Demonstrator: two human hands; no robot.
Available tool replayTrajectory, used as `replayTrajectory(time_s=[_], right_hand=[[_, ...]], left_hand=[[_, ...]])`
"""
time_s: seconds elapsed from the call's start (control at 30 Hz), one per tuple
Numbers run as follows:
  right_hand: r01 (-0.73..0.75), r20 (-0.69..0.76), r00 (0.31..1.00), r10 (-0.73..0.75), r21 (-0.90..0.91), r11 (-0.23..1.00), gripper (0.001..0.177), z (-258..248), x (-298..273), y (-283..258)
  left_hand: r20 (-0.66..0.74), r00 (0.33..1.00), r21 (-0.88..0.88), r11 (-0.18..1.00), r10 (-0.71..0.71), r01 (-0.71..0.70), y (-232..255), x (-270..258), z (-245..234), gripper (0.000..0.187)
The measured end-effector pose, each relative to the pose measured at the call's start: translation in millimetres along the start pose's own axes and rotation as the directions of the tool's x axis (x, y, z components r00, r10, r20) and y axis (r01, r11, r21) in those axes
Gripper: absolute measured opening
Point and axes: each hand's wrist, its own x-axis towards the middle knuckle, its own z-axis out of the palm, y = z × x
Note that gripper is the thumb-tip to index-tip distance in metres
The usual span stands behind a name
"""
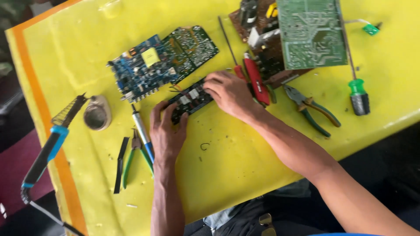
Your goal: The person works on a small circuit board placed on a yellow table, using their hands to manipulate components and wires. They use a red utility knife to scrape or cut a section of the board and handle a soldering iron and pliers during the process.
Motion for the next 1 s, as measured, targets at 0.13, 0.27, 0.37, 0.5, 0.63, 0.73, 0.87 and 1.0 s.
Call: replayTrajectory(time_s=[0.13,0.27,0.37,0.5,0.63,0.73,0.87,1.0], right_hand=[[0.002,-0.015,1.000,-0.002,0.002,1.000,0.007,-2,2,-2],[0.005,-0.028,1.000,-0.005,0.003,1.000,0.005,7,0,3],[-0.020,0.000,1.000,0.020,0.040,0.999,0.005,1,1,0],[-0.028,0.072,0.997,0.023,0.060,0.998,0.008,-18,5,-14],[-0.012,0.198,0.980,0.000,0.059,0.998,0.013,-62,9,-35],[0.022,0.322,0.946,-0.034,0.041,0.999,0.018,-75,-1,-37],[0.146,0.127,0.984,-0.123,-0.191,0.971,0.027,-47,-30,0],[0.135,0.026,0.991,-0.133,-0.178,0.975,0.024,-37,-42,19]], left_hand=[[0.061,0.996,-0.052,0.996,-0.064,0.067,12,7,-11,0.026],[0.070,0.992,-0.042,0.993,-0.106,0.109,16,7,-13,0.029],[0.079,0.990,-0.054,0.991,-0.116,0.120,16,6,-13,0.031],[0.075,0.988,-0.042,0.989,-0.138,0.141,19,7,-15,0.031],[0.063,0.988,-0.004,0.990,-0.141,0.142,13,4,-8,0.036],[0.071,0.988,-0.029,0.990,-0.136,0.138,14,5,-11,0.036],[0.089,0.992,-0.054,0.994,-0.089,0.094,17,6,-18,0.032],[0.051,0.997,-0.024,0.998,-0.061,0.062,13,3,-23,0.030]])
